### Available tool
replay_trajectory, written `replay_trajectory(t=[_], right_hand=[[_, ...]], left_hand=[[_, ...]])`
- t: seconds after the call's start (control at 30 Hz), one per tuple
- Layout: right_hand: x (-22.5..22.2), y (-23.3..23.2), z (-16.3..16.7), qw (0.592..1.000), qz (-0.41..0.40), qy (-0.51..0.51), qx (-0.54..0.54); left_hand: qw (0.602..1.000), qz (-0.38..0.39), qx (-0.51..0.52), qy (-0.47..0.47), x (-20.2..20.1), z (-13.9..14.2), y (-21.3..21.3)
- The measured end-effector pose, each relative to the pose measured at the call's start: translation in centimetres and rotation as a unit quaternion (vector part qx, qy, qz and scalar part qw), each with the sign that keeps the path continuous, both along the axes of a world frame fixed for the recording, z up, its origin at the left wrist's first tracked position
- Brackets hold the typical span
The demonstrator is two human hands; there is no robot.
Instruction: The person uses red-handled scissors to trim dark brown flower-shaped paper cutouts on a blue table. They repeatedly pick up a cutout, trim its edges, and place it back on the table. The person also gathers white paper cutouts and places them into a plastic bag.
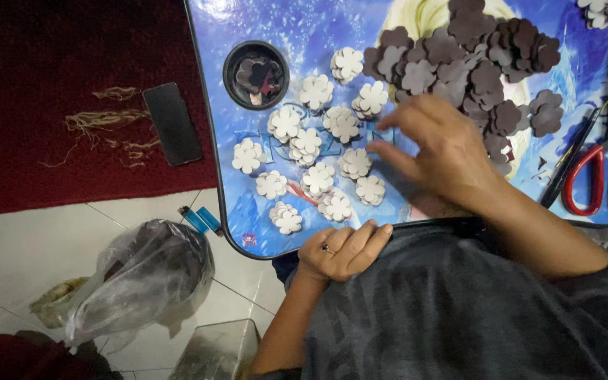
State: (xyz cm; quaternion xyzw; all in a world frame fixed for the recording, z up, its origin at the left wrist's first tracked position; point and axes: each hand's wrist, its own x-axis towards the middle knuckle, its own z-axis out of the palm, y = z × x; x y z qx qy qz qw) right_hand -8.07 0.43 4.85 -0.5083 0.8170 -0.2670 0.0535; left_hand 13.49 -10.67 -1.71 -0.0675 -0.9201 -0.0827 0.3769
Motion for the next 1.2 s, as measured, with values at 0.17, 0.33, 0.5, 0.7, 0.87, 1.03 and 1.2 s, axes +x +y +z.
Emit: replay_trajectory(t=[0.17,0.33,0.5,0.7,0.87,1.03,1.2], right_hand=[[2.5,1.2,1.5,0.984,0.005,-0.127,0.128],[3.9,1.2,1.2,0.987,0.001,-0.129,0.094],[3.8,1.4,0.8,0.985,0.035,-0.153,0.078],[3.7,1.4,0.4,0.977,0.059,-0.197,0.063],[3.6,1.7,0.1,0.954,0.034,-0.274,0.113],[2.3,2.5,0.2,0.932,-0.010,-0.342,0.117],[-0.1,2.7,0.5,0.947,-0.082,-0.257,0.175]], left_hand=[[1.000,-0.005,0.005,-0.006,0.1,-0.1,0.0],[1.000,-0.009,0.002,-0.016,-0.1,-0.3,0.0],[1.000,-0.013,0.005,-0.019,-0.1,-0.2,0.0],[1.000,-0.005,0.004,-0.007,-0.3,-0.3,0.1],[1.000,-0.013,0.004,-0.017,-0.2,-0.4,0.1],[1.000,-0.004,-0.007,-0.013,-0.3,-0.3,0.1],[1.000,-0.005,-0.017,-0.016,-0.4,-0.2,0.1]])
